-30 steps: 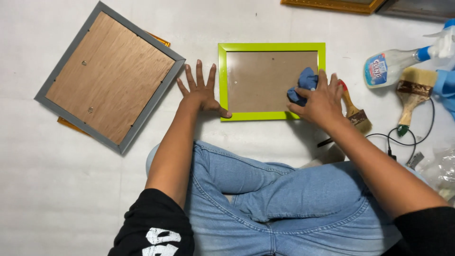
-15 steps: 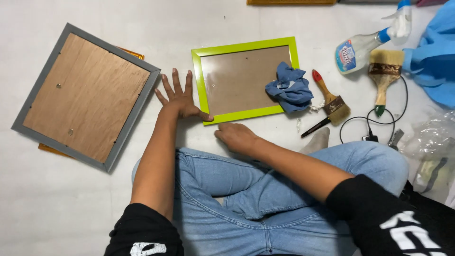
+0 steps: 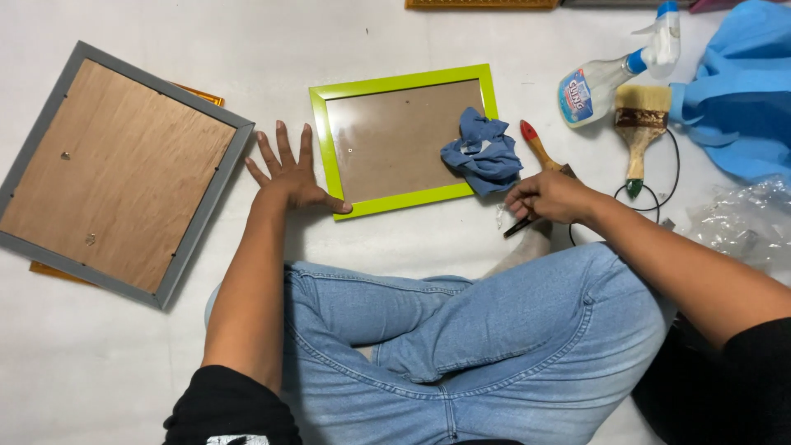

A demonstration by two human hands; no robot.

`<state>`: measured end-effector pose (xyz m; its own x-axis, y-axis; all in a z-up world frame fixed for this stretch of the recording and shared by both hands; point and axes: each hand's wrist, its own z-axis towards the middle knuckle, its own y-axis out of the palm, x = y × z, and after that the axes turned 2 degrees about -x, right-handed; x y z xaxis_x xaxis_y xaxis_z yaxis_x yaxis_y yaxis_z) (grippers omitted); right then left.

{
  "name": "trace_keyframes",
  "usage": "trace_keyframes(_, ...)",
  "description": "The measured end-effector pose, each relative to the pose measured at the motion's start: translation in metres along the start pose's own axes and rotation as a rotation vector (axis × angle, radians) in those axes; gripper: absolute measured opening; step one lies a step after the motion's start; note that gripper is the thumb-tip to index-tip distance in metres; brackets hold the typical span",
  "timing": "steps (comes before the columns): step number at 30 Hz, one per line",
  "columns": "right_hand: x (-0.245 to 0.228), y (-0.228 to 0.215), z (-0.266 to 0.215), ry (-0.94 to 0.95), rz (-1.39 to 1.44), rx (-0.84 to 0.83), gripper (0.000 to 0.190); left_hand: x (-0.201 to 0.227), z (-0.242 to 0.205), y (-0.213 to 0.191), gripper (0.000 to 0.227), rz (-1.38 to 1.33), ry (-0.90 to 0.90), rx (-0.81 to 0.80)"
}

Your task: Cleaning the glass of a picture frame using a spray bottle and a cloth

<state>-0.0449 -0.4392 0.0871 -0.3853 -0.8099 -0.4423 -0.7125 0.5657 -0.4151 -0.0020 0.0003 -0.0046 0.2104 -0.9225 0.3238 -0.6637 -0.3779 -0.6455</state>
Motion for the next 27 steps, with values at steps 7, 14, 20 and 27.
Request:
trace_keyframes(7,0.027,0.015,0.042,0.034,-0.463,0.129,0.041,0.0,0.002,-0.001,0.168,0.023,-0.019,-0.011)
trace_keyframes(14,0.04,0.009,0.069,0.11,-0.469,0.187,0.031,-0.002,0.009,0.005,0.168,-0.006,-0.009,0.018)
trace_keyframes(20,0.047,-0.017,0.051,0.103,-0.401,0.164,0.015,-0.003,0.008,0.006,0.167,-0.008,-0.009,0.03)
trace_keyframes(27,0.037,0.006,0.049,0.097,-0.472,0.04,0.022,0.0,0.005,0.003,0.168,-0.011,-0.02,0.027)
